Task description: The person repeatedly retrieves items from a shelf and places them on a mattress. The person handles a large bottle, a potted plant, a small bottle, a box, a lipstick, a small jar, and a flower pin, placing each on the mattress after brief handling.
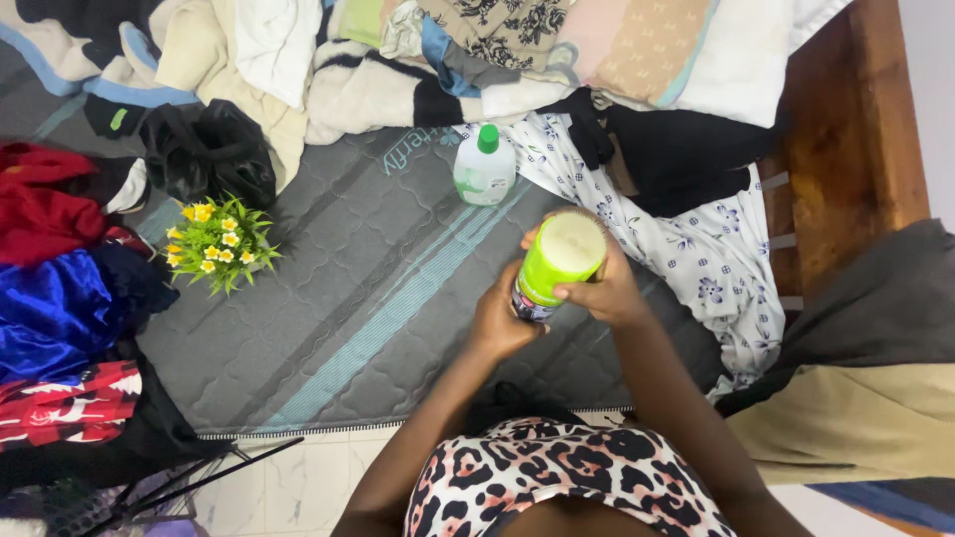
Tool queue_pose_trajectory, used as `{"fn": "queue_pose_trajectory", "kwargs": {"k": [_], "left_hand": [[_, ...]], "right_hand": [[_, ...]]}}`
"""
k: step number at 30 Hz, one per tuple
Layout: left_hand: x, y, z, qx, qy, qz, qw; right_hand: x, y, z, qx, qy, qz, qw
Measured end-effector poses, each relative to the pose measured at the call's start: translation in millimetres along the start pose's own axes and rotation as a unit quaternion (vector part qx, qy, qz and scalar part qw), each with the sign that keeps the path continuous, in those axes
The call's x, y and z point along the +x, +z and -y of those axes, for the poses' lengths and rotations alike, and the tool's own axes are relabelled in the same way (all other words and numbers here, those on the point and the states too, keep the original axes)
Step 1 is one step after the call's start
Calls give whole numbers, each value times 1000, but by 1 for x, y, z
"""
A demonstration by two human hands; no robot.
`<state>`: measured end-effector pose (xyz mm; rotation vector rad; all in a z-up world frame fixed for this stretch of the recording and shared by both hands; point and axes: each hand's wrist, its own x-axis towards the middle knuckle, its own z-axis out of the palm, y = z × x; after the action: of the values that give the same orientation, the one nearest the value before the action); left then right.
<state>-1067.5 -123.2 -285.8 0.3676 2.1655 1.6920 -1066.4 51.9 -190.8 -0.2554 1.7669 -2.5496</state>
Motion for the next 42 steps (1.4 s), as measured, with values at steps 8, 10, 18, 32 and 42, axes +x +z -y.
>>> {"fn": "queue_pose_trajectory", "kwargs": {"k": [8,10,18,32,42], "left_hand": [[25,21,19,45,-44,-31,998],[36,28,29,45,-32,-41,998],[121,26,51,58,142,-36,988],[167,28,66,111,81,-41,990],[167,27,67,79,14,-7,997]], "right_hand": [[-4,-16,-52,-37,-67,-129,989],[-2,-20,-57,-70,-74,-147,984],[19,-53,-74,-342,4,-186,921],[100,-132,-149,-359,38,-234,903],[98,-149,-195,-355,24,-224,907]]}}
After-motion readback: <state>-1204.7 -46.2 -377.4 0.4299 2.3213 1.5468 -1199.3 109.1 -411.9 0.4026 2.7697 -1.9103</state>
